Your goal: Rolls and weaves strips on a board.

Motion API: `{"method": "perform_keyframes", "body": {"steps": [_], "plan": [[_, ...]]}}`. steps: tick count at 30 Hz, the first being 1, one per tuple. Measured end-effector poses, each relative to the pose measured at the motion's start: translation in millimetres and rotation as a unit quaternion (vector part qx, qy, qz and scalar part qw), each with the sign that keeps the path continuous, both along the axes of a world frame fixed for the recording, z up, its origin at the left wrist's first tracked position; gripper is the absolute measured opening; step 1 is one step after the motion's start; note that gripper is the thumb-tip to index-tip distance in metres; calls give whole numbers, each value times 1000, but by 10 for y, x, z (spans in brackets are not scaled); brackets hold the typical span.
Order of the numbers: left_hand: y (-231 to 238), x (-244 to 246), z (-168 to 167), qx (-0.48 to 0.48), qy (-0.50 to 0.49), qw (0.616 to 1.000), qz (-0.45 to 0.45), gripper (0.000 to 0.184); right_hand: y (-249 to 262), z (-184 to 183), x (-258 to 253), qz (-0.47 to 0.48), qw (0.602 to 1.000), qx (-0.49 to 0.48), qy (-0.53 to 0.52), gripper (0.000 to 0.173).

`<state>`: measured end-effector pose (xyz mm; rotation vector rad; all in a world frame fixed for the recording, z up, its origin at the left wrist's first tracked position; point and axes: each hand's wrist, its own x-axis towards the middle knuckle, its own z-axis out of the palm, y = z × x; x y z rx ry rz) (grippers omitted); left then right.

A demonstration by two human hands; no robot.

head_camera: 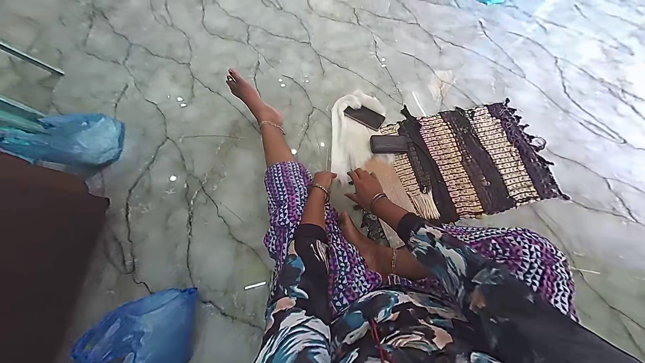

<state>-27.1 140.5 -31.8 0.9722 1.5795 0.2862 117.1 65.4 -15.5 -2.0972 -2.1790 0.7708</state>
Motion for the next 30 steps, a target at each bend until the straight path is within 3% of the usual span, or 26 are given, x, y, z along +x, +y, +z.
{"method": "perform_keyframes", "body": {"steps": [7,12,15,18,22,25,28,30], "plan": [[60,5,47,-41,-103,990,85,17,337,-43,-107,12,1000,22,2,28],[63,72,53,-16,-36,999,25,43,220,-77,-48,19,998,57,15,27],[37,132,4,-1,-15,999,-32,37,132,-70,-59,30,998,49,12,27],[-6,179,-20,7,1,1000,-26,24,-19,-70,-71,35,999,36,18,30],[-28,124,-63,24,31,999,-26,29,-353,-69,-11,51,994,-27,87,33],[-39,90,-104,69,62,995,-45,42,-650,-50,204,-57,959,-68,269,26],[-183,120,29,173,108,978,-52,63,-832,40,518,-202,877,-144,412,9],[-335,244,180,213,100,970,-61,60,-895,104,742,-248,839,-169,455,6]]}}
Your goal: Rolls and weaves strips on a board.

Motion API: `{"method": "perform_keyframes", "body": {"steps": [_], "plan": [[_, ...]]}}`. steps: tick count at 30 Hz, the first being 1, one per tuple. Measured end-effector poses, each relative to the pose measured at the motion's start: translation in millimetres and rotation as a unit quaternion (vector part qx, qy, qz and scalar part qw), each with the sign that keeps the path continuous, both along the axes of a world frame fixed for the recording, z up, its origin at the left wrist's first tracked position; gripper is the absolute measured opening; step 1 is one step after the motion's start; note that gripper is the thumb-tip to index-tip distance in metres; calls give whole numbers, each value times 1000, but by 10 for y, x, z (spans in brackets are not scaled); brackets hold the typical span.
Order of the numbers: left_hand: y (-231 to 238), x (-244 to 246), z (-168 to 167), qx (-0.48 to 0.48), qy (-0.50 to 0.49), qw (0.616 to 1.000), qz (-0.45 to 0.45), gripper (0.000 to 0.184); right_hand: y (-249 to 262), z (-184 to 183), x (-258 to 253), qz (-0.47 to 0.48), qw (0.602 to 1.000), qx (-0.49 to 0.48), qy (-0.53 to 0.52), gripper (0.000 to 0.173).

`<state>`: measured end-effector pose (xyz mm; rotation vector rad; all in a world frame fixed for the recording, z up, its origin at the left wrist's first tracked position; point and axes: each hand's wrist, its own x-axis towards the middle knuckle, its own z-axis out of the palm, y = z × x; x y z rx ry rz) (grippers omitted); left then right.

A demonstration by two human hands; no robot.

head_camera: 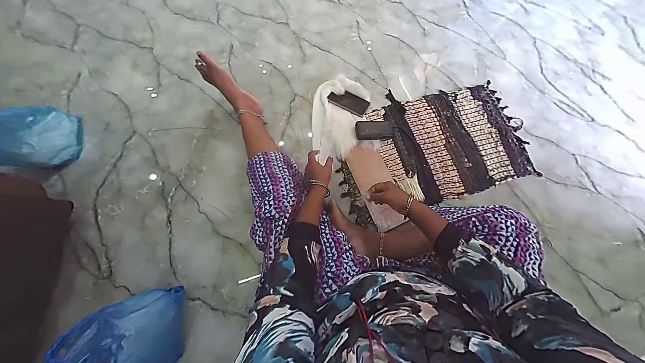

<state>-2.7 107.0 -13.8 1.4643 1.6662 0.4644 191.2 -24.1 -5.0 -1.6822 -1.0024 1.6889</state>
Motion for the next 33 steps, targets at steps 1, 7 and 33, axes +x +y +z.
{"method": "perform_keyframes", "body": {"steps": [1,7,33], "plan": [[-99,73,74,-8,-27,999,-34,57,-27,15,93,-14,1000,-3,11,6],[-648,393,164,-221,-157,936,-224,29,-99,-85,330,-59,997,24,51,8],[111,-216,-30,-71,-340,908,236,20,1187,-570,-892,325,835,104,-432,25]]}}
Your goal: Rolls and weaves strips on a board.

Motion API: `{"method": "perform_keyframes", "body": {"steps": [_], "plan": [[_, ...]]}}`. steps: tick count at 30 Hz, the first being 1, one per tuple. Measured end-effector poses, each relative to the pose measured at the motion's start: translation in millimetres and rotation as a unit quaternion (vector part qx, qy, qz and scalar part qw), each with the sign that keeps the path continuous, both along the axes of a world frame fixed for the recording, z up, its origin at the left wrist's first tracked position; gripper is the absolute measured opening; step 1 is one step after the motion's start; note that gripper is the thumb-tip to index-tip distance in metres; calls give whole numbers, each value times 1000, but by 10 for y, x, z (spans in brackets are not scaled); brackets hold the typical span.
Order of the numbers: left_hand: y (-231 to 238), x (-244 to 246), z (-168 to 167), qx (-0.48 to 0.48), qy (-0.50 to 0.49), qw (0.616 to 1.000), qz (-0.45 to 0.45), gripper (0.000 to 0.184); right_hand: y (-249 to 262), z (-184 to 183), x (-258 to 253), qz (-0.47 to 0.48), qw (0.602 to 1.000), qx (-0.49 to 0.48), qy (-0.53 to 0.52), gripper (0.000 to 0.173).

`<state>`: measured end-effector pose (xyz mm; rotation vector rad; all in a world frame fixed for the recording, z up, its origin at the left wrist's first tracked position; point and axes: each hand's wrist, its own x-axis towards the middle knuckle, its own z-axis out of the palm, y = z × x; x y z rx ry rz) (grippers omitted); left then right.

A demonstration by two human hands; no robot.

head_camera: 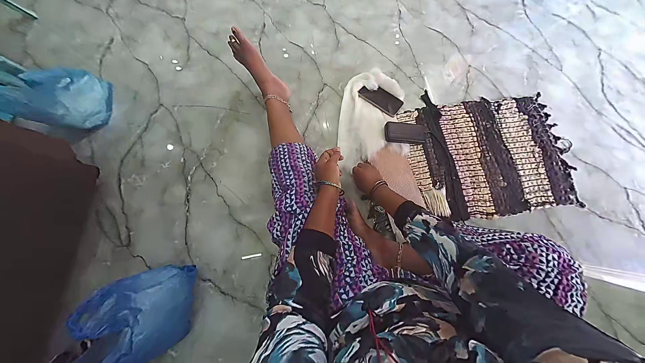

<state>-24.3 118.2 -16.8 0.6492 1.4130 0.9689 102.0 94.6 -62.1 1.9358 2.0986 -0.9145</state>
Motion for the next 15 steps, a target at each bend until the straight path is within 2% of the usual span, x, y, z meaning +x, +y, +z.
{"method": "perform_keyframes", "body": {"steps": [2,4,7,9,12,15], "plan": [[-8,8,-4,-10,18,1000,-13,21,-147,72,47,36,998,-25,34,29],[-15,10,-41,-5,28,999,-21,21,-359,110,137,31,994,-39,101,32],[-66,16,-66,0,36,997,-74,22,-710,161,385,-76,960,-60,262,27],[-130,53,-69,1,44,982,-186,23,-888,276,595,-161,916,-115,350,16],[-267,229,-33,-18,91,908,-408,27,-1030,427,949,-224,862,-173,420,11],[-431,437,-9,-14,144,803,-578,33,-1089,459,1219,-231,854,-178,431,12]]}}
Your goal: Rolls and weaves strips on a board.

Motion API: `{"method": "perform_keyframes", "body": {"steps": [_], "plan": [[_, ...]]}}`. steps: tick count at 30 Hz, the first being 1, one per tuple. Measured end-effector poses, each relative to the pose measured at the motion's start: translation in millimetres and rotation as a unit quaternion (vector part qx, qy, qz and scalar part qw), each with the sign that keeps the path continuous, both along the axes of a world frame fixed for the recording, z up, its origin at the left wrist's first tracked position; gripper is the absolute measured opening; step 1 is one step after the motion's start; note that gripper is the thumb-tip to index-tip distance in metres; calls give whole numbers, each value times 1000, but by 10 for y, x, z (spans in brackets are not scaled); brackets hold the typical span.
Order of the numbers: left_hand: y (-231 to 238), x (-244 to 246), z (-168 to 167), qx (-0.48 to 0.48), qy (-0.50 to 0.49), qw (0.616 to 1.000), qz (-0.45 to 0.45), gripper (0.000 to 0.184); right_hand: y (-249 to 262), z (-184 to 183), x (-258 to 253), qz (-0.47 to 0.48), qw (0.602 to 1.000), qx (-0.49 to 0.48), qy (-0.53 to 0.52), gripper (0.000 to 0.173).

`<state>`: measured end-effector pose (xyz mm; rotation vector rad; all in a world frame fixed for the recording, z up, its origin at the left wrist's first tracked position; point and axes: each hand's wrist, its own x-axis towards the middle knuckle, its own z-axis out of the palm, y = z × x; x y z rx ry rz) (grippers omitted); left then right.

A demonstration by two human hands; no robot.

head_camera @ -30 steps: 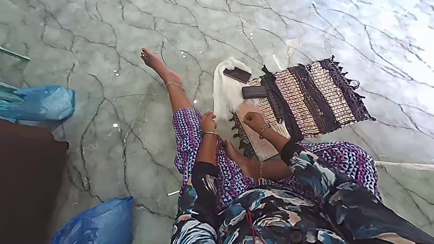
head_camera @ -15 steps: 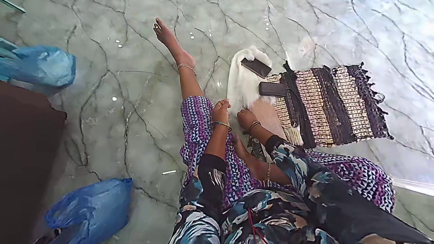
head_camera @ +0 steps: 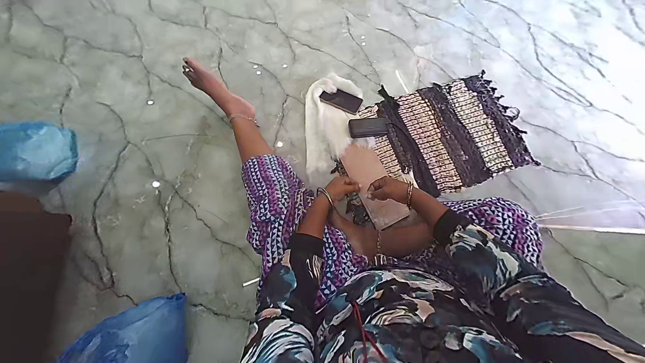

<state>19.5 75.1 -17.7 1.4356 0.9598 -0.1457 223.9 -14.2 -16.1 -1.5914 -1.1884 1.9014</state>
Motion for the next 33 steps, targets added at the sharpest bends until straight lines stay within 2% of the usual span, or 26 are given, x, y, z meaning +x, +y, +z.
{"method": "perform_keyframes", "body": {"steps": [2,3,6,8,13,17,19,22,25,28,33], "plan": [[-104,108,44,9,9,998,-60,32,-15,-17,99,-2,1000,-1,-3,12],[-151,144,43,13,8,998,-56,28,-17,-38,128,-4,1000,-1,-2,12],[-210,197,8,17,13,1000,9,20,-3,-57,183,-30,1000,-6,-1,3],[-210,216,-16,12,18,998,54,19,17,-43,214,-50,999,0,-14,8],[-218,282,-113,23,19,994,106,18,74,-130,264,-104,992,30,-58,3],[-217,359,-286,59,25,988,140,21,147,-266,298,-79,983,68,-151,11],[-222,387,-371,82,46,985,144,32,173,-265,274,-51,970,76,-225,18],[-254,428,-287,129,105,979,120,54,187,-217,195,-9,942,60,-329,29],[-302,409,-164,179,143,972,51,52,189,-275,150,-12,927,50,-371,37],[-340,441,4,180,211,956,-97,51,183,-297,184,-31,925,48,-377,44],[-478,512,-86,181,260,940,-128,47,163,-317,201,-19,919,46,-392,49]]}}
